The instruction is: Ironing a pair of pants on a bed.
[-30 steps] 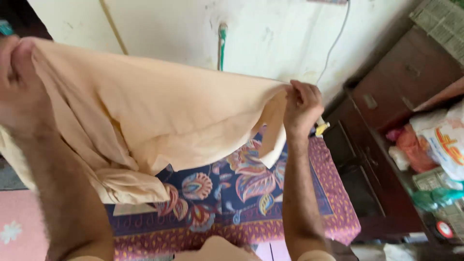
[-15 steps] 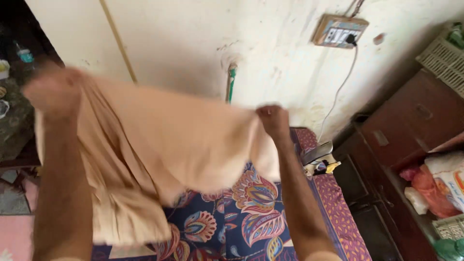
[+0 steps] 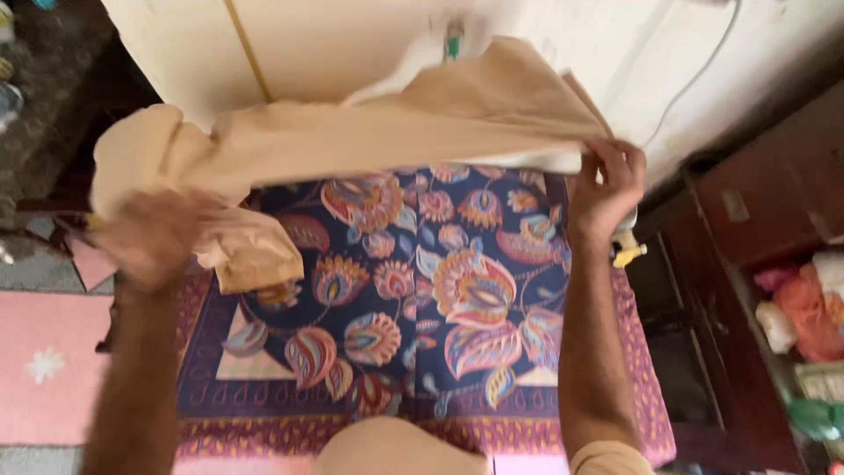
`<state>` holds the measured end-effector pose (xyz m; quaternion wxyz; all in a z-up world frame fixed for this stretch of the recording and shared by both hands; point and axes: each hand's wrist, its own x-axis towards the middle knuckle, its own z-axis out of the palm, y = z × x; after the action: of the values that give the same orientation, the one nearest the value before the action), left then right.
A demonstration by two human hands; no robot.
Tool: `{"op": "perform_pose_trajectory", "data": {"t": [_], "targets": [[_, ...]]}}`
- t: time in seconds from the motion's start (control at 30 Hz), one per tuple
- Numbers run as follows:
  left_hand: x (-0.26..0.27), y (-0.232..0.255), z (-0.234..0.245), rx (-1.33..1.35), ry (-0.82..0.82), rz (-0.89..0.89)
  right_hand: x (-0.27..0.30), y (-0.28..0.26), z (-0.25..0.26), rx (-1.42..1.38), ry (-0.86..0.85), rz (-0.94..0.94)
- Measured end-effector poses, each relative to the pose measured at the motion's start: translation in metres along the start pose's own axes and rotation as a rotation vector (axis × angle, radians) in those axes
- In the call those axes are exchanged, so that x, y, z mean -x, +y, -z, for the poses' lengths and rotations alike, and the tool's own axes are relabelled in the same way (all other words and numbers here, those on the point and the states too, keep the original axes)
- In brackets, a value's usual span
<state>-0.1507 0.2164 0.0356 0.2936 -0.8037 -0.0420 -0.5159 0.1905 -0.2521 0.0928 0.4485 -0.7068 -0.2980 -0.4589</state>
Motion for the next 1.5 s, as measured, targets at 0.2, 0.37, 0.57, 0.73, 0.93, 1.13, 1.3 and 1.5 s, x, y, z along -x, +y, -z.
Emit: {"op": "perform_pose_trajectory", "data": {"t": [0.2,0.37,0.57,0.73,0.93,1.13,1.3,1.5], "targets": [[0.067,0.134,0.038,0.864,-0.273,0.259,0.141,0.047,0.079,0.191,-0.133,-0.098],[0.167,0.212,0.021,0.859,-0.511,0.180,0.248,0.077,0.133,0.311,-0.278,-0.220],[0.237,0.244,0.025,0.838,-0.872,0.063,0.360,0.096,0.177,0.456,-0.522,-0.363],[0.255,0.244,0.018,0.758,-1.091,0.027,0.393,0.077,0.185,0.587,-0.659,-0.533],[0.172,0.266,0.041,0.615,-1.143,-0.065,0.373,0.053,0.196,0.545,-0.667,-0.518],[0.131,0.371,0.056,0.853,-1.047,-0.040,0.367,0.112,0.217,0.513,-0.348,-0.784],[0.078,0.493,0.085,1.156,-0.928,0.053,0.377,0.210,0.238,0.606,-0.452,-0.826],[-0.004,0.619,0.096,1.354,-0.788,-0.010,0.368,0.258,0.239,0.408,-0.712,-1.032]]}}
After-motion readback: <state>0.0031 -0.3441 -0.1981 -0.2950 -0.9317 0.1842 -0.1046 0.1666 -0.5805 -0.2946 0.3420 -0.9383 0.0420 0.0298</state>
